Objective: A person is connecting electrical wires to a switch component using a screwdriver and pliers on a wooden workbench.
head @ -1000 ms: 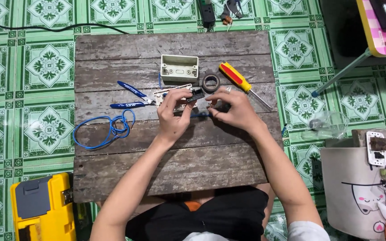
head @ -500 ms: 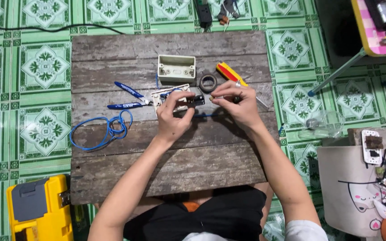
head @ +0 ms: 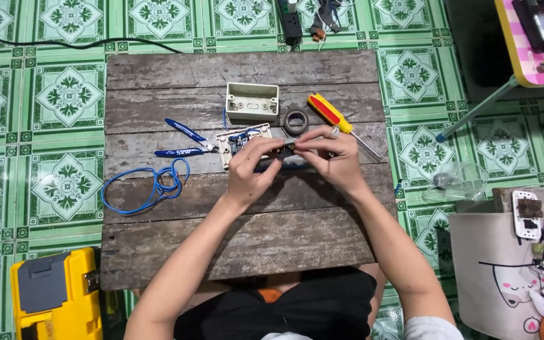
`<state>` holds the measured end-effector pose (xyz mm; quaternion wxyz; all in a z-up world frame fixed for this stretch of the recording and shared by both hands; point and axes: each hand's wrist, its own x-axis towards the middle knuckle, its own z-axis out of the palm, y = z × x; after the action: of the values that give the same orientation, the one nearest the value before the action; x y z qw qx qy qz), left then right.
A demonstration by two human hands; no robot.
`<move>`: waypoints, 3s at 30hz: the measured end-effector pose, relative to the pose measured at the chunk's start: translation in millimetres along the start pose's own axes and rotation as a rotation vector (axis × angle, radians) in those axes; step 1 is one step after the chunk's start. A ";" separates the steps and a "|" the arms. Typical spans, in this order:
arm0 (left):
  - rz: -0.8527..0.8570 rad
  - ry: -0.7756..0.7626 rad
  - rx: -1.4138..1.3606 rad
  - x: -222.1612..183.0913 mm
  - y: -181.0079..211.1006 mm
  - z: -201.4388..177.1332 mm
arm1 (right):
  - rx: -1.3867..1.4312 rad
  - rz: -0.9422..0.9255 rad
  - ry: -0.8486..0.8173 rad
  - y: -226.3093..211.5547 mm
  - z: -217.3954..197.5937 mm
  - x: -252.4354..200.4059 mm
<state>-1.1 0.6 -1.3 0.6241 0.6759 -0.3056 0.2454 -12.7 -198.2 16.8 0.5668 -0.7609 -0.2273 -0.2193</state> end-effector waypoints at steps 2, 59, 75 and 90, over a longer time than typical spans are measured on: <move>-0.005 -0.001 0.000 -1.6 -1.1 1.0 | 0.002 0.001 -0.004 -3.4 0.2 0.6; -0.027 0.121 0.080 1.1 -7.1 -2.8 | -0.643 -0.296 -0.032 7.4 -1.3 -6.9; 0.407 -0.151 0.538 13.3 -36.8 -32.5 | -0.642 -0.543 0.123 10.9 7.9 -3.7; -0.053 -0.517 0.846 17.7 -36.0 -59.4 | -0.553 -0.346 0.119 13.8 8.0 -7.5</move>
<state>40.1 59.0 -7.7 0.2050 0.9163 -0.3067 0.1562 -9.8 -194.7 -0.2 0.3053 -0.8219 -0.2515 -0.4099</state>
